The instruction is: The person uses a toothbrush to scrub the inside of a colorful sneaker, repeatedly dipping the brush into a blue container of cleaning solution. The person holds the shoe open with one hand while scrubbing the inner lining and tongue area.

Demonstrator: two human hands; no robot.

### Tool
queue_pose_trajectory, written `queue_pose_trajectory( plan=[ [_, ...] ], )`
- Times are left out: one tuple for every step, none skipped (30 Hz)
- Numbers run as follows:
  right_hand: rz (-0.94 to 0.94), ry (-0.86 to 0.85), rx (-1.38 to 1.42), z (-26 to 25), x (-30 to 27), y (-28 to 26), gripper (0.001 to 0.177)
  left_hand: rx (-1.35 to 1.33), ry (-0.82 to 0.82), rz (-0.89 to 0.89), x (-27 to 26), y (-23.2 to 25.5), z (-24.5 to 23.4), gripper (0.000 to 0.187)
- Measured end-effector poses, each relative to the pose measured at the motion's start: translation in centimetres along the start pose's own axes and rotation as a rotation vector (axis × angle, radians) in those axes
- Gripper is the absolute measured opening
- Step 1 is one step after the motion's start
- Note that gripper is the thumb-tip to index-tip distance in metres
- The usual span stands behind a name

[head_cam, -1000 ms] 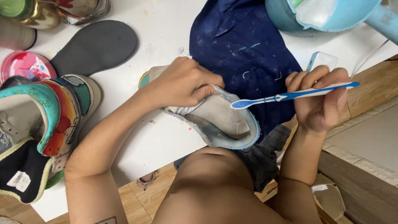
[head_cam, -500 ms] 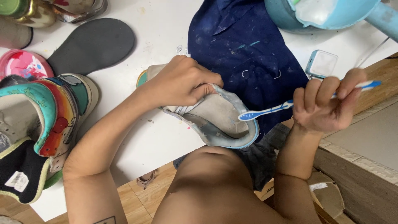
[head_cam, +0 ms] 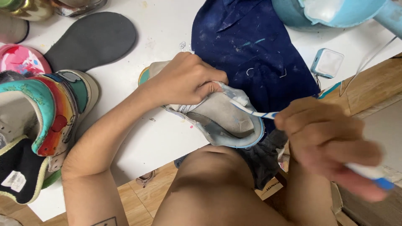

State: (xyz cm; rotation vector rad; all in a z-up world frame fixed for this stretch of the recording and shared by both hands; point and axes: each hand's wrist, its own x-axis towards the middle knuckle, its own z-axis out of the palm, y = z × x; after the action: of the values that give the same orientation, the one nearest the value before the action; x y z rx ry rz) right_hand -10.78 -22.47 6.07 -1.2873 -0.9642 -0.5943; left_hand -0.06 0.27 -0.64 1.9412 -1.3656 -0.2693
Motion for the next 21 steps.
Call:
queue_pose_trajectory(
  plan=[
    [-0.021,-0.019,0.001,0.9,0.6,0.0,0.054,0.009,-0.010,-0.009,0.0,0.0,0.0,0.013],
    [-0.018,-0.021,0.000,1.1,0.7,-0.4,0.054,0.005,-0.008,-0.008,0.0,0.0,0.0,0.013],
    [0.022,-0.085,-0.003,1.4,0.8,-0.8,0.051,0.004,-0.002,0.002,0.1,0.0,0.0,0.013],
    [0.061,-0.149,-0.006,1.6,1.0,-1.2,0.048,0.004,0.005,0.012,0.1,0.0,0.0,0.013],
    [0.064,-0.151,-0.006,1.5,0.8,-1.5,0.048,0.002,0.007,0.012,0.1,-0.1,0.1,0.013],
    [0.122,-0.149,-0.027,1.3,0.6,-1.9,0.052,0.010,0.013,0.004,0.0,-0.1,0.2,0.013],
    [0.181,-0.148,-0.048,1.2,0.4,-2.2,0.056,0.018,0.019,-0.004,0.0,-0.1,0.2,0.012],
    [0.182,-0.149,-0.045,0.8,0.3,-2.3,0.056,0.018,0.021,-0.007,0.0,-0.2,0.2,0.012],
    [0.213,-0.064,-0.153,0.3,0.3,-2.5,0.058,0.005,0.031,0.008,0.0,-0.3,0.2,0.015],
    [0.246,0.021,-0.263,-0.2,0.3,-2.6,0.063,-0.006,0.040,0.026,0.0,-0.4,0.1,0.018],
    [0.246,0.021,-0.263,-0.7,-1.9,-2.8,0.063,-0.006,0.040,0.026,0.0,-0.3,0.2,0.018],
    [0.362,0.227,-0.006,-1.3,-4.0,-2.9,0.059,0.007,0.042,0.028,0.0,-0.3,0.3,0.019],
    [0.471,0.435,0.256,-1.9,-6.0,-2.9,0.066,0.020,0.044,0.030,0.0,-0.3,0.4,0.019],
    [0.471,0.434,0.257,-0.9,-2.0,-3.0,0.066,0.020,0.045,0.029,0.0,-0.3,0.3,0.019],
    [0.541,0.032,0.104,0.2,2.0,-3.1,0.055,0.020,0.039,0.019,0.0,-0.3,0.3,0.020],
    [0.607,-0.373,-0.051,1.2,6.0,-3.2,0.062,0.014,0.035,0.009,0.0,-0.2,0.4,0.022],
    [0.612,-0.378,-0.050,0.9,5.5,-2.9,0.062,0.010,0.040,0.008,-0.1,-0.3,0.5,0.022],
    [0.450,-0.332,-0.065,0.5,5.0,-2.7,0.061,0.013,0.034,0.013,-0.1,-0.4,0.5,0.024],
    [0.289,-0.282,-0.080,0.2,4.6,-2.5,0.060,0.017,0.028,0.018,-0.1,-0.4,0.5,0.028],
    [0.284,-0.283,-0.080,0.2,4.4,-3.6,0.060,0.022,0.028,0.019,-0.1,-0.4,0.5,0.028],
    [0.651,-0.417,-0.203,0.2,4.3,-4.7,0.021,0.024,0.033,0.021,-0.1,-0.3,0.5,0.027]
  ],
)
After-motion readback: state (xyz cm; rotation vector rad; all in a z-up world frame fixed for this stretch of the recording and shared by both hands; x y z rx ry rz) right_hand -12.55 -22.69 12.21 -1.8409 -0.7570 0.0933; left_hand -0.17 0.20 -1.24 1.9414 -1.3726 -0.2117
